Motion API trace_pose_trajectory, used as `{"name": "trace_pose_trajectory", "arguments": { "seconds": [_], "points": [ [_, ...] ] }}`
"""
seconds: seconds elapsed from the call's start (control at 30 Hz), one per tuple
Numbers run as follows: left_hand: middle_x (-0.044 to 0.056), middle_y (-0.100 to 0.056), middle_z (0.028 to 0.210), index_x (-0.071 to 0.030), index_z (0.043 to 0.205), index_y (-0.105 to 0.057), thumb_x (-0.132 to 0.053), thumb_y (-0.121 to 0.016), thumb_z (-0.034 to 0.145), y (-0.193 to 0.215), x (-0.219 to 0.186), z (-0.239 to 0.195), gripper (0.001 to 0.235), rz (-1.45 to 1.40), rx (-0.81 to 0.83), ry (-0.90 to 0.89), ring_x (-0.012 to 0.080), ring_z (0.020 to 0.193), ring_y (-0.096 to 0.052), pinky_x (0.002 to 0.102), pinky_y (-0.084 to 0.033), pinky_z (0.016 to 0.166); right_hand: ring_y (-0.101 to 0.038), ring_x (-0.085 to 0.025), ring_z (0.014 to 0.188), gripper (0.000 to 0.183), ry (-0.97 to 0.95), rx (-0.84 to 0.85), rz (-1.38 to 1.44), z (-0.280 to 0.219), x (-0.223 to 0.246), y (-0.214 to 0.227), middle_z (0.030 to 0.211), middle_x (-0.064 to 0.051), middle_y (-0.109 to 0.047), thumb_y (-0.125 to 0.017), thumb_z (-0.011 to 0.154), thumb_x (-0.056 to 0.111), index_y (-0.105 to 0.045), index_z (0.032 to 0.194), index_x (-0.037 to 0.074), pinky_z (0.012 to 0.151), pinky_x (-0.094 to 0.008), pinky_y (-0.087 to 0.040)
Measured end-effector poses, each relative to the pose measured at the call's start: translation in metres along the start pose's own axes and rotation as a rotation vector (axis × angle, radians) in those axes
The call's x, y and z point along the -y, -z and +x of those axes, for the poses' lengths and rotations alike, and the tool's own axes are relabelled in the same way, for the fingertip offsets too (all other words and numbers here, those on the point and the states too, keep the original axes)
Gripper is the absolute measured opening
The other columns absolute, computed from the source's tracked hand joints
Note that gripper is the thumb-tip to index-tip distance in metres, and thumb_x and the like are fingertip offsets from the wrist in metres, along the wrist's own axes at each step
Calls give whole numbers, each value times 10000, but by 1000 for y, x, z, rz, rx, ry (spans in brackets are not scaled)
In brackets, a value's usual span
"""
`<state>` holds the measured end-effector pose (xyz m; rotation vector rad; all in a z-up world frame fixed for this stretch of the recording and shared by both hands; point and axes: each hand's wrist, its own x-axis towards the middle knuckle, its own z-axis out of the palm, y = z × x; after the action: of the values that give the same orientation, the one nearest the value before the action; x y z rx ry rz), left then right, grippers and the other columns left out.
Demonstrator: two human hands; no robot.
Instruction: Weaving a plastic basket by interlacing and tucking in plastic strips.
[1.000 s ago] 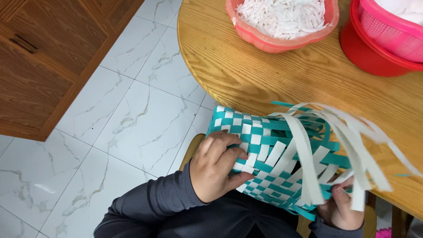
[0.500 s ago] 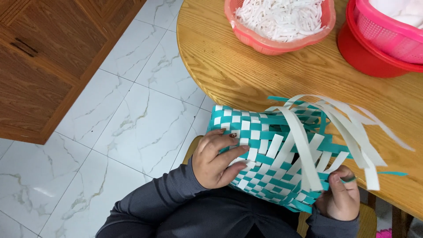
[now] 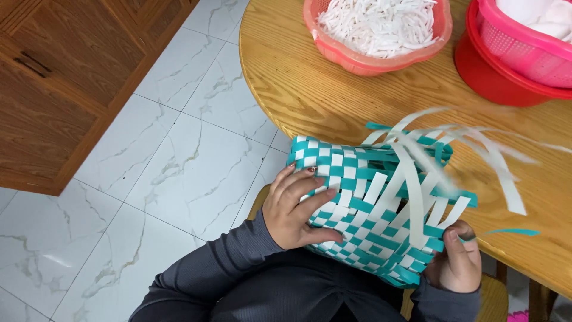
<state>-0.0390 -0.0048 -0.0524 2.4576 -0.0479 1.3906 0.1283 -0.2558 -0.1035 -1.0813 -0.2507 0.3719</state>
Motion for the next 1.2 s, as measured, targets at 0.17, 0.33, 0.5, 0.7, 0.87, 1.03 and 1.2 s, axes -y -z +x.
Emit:
{"name": "trace_pose_trajectory", "arguments": {
  "seconds": [0.17,0.33,0.5,0.7,0.87,1.03,1.2],
  "points": [
    [90,-524,1214,-170,1246,-558,-699,-599,763,0,1,-3,717,22,35,7,310,1211,-517,586,-392,1085,-539,-346,1251,142,28,19,12,2,3,-11,1351,-157,-550,-626,893,268,-558,911,145,965,-506,-488],
    [122,-394,1370,-215,1269,-553,-718,-624,735,4,1,-12,738,-32,106,12,396,1335,-401,679,-339,1120,-540,-305,1258,99,66,-16,13,7,-2,-6,1351,-130,-554,-610,884,221,-542,881,150,1002,-461,-467],
    [23,-94,1593,-324,1382,-531,-465,-681,992,-2,-3,-31,441,-10,138,-192,315,1485,28,644,-22,1201,-527,-314,1278,116,-12,-125,33,12,-14,8,1352,-113,-549,-625,876,250,-521,910,211,1008,-475,-464],
    [-62,-577,1294,-201,1174,-648,-169,-669,979,-5,0,-18,199,81,-8,-300,266,1329,-408,584,-92,1146,-558,-314,1218,84,10,-36,102,15,-10,3,1327,-112,-576,-623,895,228,-583,930,163,953,-486,-491],
    [26,-589,1273,-159,980,-625,-158,-691,950,-19,-8,-22,72,-53,-59,-255,303,1325,-397,626,-153,1121,-541,-325,1244,123,-30,-123,113,21,-32,20,1350,-118,-555,-613,885,220,-537,979,193,961,-490,-479],
    [67,-592,1271,-171,845,-582,-117,-713,922,-25,-9,-33,161,-72,-85,-235,302,1352,-343,712,-139,1075,-575,-318,1197,139,-38,-158,75,22,-37,17,1295,-131,-588,-630,872,239,-532,955,186,931,-480,-503],
    [118,-526,1357,-144,766,-587,-148,-630,983,-12,-6,-29,221,-220,77,-278,341,1410,-220,690,21,1102,-602,-325,1072,173,-47,-131,55,27,-59,51,1208,-105,-618,-632,910,316,-548,998,193,802,-465,-512]
  ]
}}
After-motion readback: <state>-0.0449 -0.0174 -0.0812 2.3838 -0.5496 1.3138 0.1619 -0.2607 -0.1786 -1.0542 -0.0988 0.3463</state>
